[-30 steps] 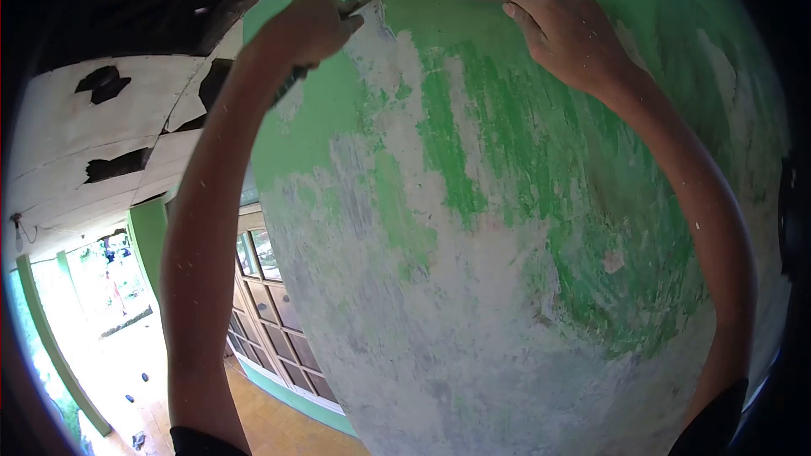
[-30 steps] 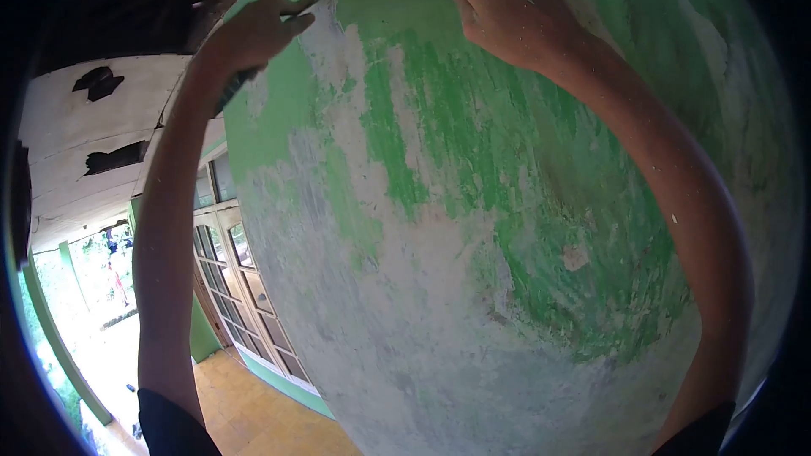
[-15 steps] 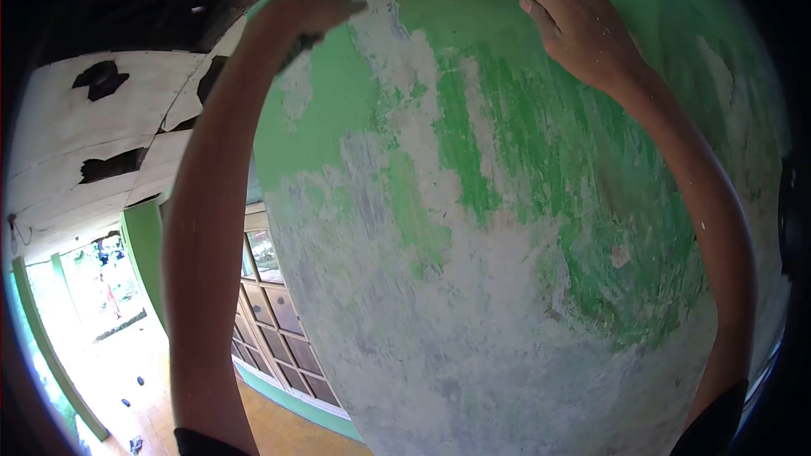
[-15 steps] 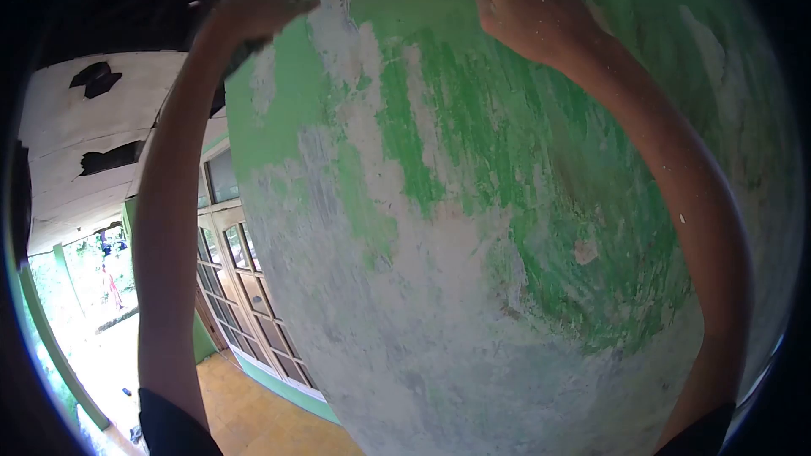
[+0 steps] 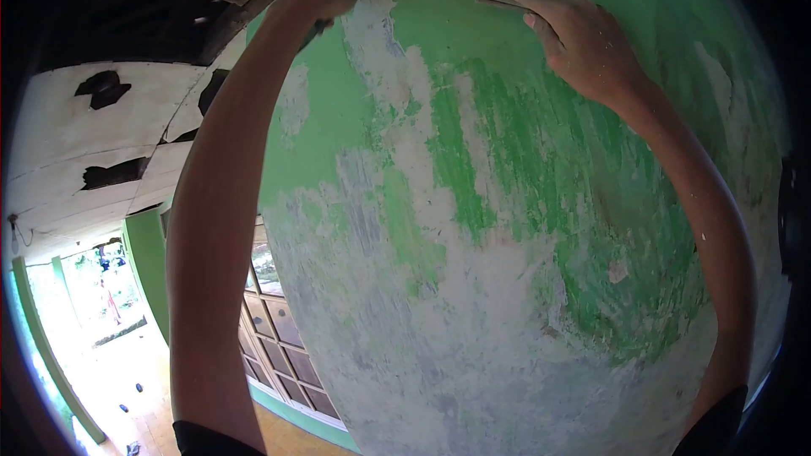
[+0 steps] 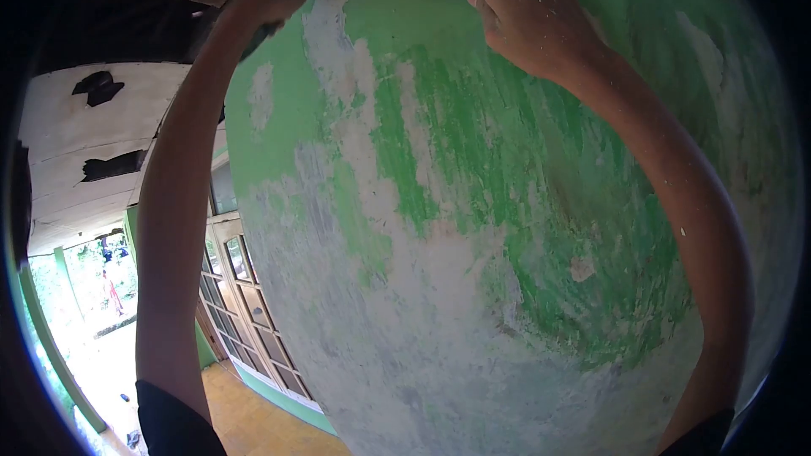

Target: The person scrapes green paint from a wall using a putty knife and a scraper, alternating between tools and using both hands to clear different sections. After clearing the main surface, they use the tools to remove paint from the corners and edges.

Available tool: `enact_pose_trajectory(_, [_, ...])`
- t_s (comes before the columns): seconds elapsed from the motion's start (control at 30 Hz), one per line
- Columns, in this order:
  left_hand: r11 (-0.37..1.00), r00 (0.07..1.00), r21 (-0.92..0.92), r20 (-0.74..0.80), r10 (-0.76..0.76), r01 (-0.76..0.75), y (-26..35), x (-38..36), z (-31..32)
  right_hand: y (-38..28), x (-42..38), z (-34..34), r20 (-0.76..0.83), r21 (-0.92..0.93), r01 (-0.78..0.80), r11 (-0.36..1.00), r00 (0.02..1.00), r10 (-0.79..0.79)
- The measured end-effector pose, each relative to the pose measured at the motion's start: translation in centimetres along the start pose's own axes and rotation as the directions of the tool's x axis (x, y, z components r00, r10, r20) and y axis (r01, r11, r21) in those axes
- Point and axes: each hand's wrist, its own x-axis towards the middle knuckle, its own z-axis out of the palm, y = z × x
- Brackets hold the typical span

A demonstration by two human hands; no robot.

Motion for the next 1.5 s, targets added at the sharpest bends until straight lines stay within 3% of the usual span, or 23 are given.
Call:
enact_pose_trajectory(0.07, [0.979,0.987,0.167,0.093,-0.132,0.116,0.4,4.2,-1.4,0.3,-0.3,-0.2,-0.017,-0.012,0.004,1.0,1.0,-0.004])
enact_pose_trajectory(0.13, [0.987,0.993,0.14,0.076,-0.094,0.083,0.0,2.6,-2.0,0.4,-0.7,-0.5,-0.03,-0.006,0.012,1.0,0.999,-0.012])
enact_pose_trajectory(0.2, [0.973,0.975,0.156,0.164,0.147,-0.173,-0.9,0.9,-1.3,0.7,-1.0,-0.9,0.022,0.012,-0.035,0.999,0.999,0.035])
enact_pose_trajectory(0.27, [0.977,0.997,0.198,0.044,0.067,-0.075,-0.7,0.8,-0.6,1.2,-1.0,-1.1,0.0,0.014,-0.014,1.0,1.0,0.014])
enact_pose_trajectory(0.33, [0.981,0.992,0.186,0.119,0.039,-0.061,-0.8,2.1,-1.6,1.3,-1.1,-1.0,-0.002,0.024,0.001,1.0,1.0,-0.001])
enact_pose_trajectory(0.4, [0.967,0.968,0.23,0.2,-0.154,0.106,-0.1,2.4,-2.8,1.3,-1.2,-0.9,0.009,0.032,-0.002,0.999,1.0,0.002])
enact_pose_trajectory(0.47, [0.927,0.926,0.141,0.206,0.315,-0.347,-3.2,1.1,-2.8,1.0,-1.1,-0.9,0.02,0.052,-0.018,0.999,1.0,0.017])
enact_pose_trajectory(0.5, [0.977,0.974,0.148,0.187,0.128,-0.156,-3.3,1.0,-1.5,1.0,-1.0,-1.1,0.022,0.045,-0.033,0.998,0.999,0.032])
enact_pose_trajectory(0.6, [0.989,0.989,0.085,-0.069,0.131,-0.125,-2.3,-0.8,0.8,1.0,-0.9,-1.0,-0.004,0.026,-0.019,0.999,1.0,0.019])
enact_pose_trajectory(0.63, [0.999,1.0,0.042,-0.014,-0.001,0.002,-1.3,0.1,-0.1,1.0,-1.0,-0.8,-0.001,0.027,-0.018,0.999,1.0,0.018])
enact_pose_trajectory(0.73, [0.994,0.973,0.108,0.229,-0.028,0.003,-1.2,3.4,-3.9,1.1,-0.8,-0.4,-0.015,0.043,0.005,0.999,1.0,-0.004])
enact_pose_trajectory(0.8, [0.996,0.971,0.076,0.229,-0.07,0.054,-1.8,0.7,-3.2,1.1,-0.7,-0.3,0.022,0.009,-0.057,0.998,0.998,0.057])
enact_pose_trajectory(0.9, [0.976,0.98,0.128,-0.068,0.185,-0.175,-1.4,-1.5,-0.5,0.8,-0.4,-0.3,-0.032,0.035,-0.039,0.999,0.999,0.04])
enact_pose_trajectory(1.0, [0.978,0.996,0.205,-0.063,0.057,-0.043,0.2,-1.3,-0.1,0.0,-0.6,-0.4,0.023,0.026,-0.057,0.998,0.998,0.056])
enact_pose_trajectory(1.03, [0.998,0.997,0.048,-0.062,-0.047,0.05,-1.3,2.4,0.2,0.2,-0.6,0.1,0.026,0.022,-0.057,0.998,0.998,0.056])
enact_pose_trajectory(1.13, [0.981,0.999,0.193,0.036,-0.013,0.006,-1.6,4.8,-1.3,0.9,-1.0,0.7,-0.094,0.011,-0.023,1.0,0.995,0.024])
enact_pose_trajectory(1.2, [0.99,0.999,0.137,0.022,0.042,-0.045,-3.9,2.7,0.5,0.3,-0.9,-0.1,0.045,-0.01,-0.109,0.994,0.993,0.109])
enact_pose_trajectory(1.23, [0.911,0.899,0.261,-0.221,0.379,-0.32,-6.3,2.0,2.5,-0.1,-0.8,-0.4,0.048,-0.008,-0.114,0.993,0.992,0.114])
enact_pose_trajectory(1.27, [0.738,0.628,0.439,-0.394,0.671,-0.513,-6.1,0.5,3.1,-0.6,-0.6,-0.9,0.084,0.012,-0.143,0.99,0.986,0.142])
enact_pose_trajectory(1.3, [0.918,0.877,0.232,-0.294,0.381,-0.321,-5.6,0.0,2.7,-0.9,-0.6,-1.1,0.12,0.034,-0.175,0.984,0.978,0.17])
enact_pose_trajectory(1.33, [0.921,0.88,0.231,-0.294,0.373,-0.313,-4.0,-0.1,1.4,-0.8,-0.8,-0.5,0.124,0.039,-0.17,0.985,0.979,0.164])
enact_pose_trajectory(1.4, [0.977,0.997,0.198,-0.007,-0.077,0.077,-1.0,1.0,-1.3,0.4,-1.1,0.6,-0.074,0.024,-0.033,0.999,0.997,0.035])
enact_pose_trajectory(1.5, [0.976,0.999,0.217,-0.02,0.033,-0.028,-1.3,0.6,-1.4,0.3,-1.3,0.1,-0.061,0.047,-0.05,0.998,0.997,0.053])
